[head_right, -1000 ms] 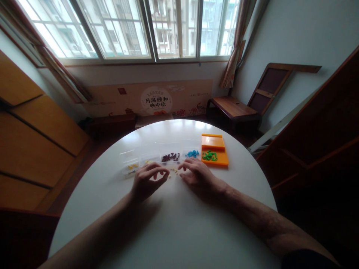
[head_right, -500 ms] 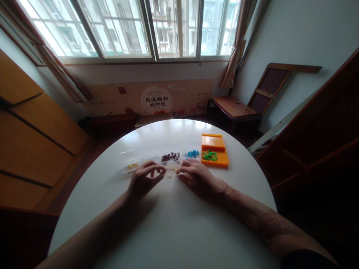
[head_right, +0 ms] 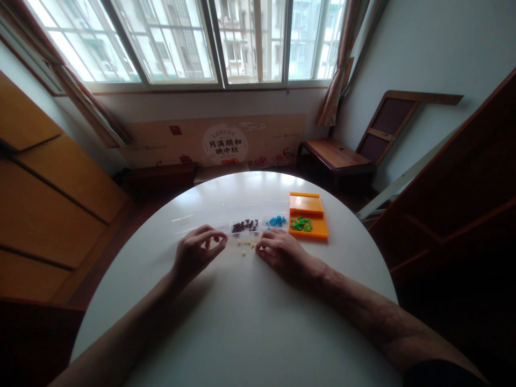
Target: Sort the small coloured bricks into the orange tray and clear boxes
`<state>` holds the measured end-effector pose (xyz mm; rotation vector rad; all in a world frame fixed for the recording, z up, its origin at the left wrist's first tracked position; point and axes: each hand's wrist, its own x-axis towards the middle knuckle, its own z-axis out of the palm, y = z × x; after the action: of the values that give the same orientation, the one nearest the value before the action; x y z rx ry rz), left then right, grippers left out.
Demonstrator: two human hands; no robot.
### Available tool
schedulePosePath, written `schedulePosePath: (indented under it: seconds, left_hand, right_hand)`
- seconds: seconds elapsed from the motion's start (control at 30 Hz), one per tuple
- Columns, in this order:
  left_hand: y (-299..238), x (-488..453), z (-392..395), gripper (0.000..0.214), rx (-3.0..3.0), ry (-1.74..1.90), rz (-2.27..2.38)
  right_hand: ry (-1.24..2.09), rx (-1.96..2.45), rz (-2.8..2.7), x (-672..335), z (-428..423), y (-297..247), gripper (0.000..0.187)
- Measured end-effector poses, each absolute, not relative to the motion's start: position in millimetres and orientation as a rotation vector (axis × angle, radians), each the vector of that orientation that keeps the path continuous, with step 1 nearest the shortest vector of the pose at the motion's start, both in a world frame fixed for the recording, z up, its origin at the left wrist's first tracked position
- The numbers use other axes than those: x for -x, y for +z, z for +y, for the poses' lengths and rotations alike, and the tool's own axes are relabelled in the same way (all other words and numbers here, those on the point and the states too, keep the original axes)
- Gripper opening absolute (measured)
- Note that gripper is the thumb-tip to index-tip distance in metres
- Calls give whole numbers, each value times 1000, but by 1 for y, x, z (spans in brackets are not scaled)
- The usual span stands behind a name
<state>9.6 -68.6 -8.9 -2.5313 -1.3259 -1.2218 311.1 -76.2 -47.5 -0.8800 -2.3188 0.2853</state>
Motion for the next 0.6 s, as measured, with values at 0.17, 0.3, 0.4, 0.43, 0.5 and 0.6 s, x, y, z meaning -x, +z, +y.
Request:
schedulePosePath:
  seconds: [0.17,0.3,0.4,0.43,0.5,0.6]
  left_hand:
    - [-2,10,-61,15,2399,-1030,-1496]
    - [-1,20,-56,11,2346,-947,-1589]
    - [-4,23,-54,9,2351,-902,-1623]
    - [-4,24,-54,9,2356,-891,-1632]
    - [-5,24,-54,10,2366,-871,-1646]
    - [-5,24,-54,10,2378,-859,-1661]
  right_hand:
    - [291,869,-2322,-310,-76,-45,11]
    - [280,876,-2335,-310,-76,-44,12]
    - [291,896,-2334,-310,-77,-43,12]
    - [298,898,-2330,-310,-77,-43,11]
    - [309,895,-2325,-311,-78,-43,10]
    - [321,893,-2323,-312,-77,-45,10]
